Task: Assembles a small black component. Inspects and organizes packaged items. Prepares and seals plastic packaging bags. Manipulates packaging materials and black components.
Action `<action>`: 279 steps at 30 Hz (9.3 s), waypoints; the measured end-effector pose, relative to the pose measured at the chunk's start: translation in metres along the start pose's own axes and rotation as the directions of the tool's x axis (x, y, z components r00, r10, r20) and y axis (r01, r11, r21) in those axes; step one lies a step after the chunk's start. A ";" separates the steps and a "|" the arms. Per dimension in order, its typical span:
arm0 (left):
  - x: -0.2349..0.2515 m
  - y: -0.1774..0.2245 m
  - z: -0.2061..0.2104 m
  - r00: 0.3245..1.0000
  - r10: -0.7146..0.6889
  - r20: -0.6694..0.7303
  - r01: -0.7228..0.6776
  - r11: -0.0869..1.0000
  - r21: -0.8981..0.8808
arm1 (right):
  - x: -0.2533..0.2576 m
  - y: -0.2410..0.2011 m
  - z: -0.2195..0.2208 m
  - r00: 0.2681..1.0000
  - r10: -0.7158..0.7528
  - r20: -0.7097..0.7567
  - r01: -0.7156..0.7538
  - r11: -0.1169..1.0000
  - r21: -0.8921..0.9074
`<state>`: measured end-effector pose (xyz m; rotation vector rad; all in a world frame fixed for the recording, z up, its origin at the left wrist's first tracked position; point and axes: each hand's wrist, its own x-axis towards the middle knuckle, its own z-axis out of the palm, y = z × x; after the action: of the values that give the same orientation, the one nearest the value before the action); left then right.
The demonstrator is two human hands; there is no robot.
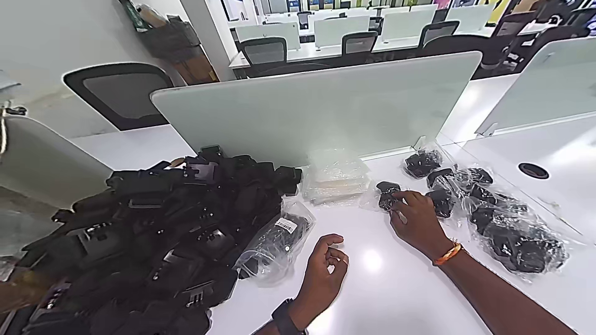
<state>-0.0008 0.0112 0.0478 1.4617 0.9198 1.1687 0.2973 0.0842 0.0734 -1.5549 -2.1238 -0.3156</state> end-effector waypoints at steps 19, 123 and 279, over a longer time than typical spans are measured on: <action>-0.001 -0.001 0.001 0.988 0.119 -0.100 -0.107 0.987 0.122 | -0.023 -0.050 -0.016 0.989 -0.147 -0.015 0.095 0.554 0.827; -0.006 0.002 -0.002 0.969 0.070 0.236 -0.110 0.981 0.158 | -0.042 -0.088 -0.014 0.969 -0.156 -0.190 0.209 0.931 0.298; 0.004 0.000 -0.008 0.988 0.100 -0.121 -0.123 0.972 -0.199 | -0.035 -0.062 -0.013 0.991 -0.115 -0.066 0.132 0.814 0.566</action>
<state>-0.0075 0.0170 0.0490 1.3045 0.7726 1.3971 0.2508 0.0293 0.0730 -1.0534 -2.0389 0.2472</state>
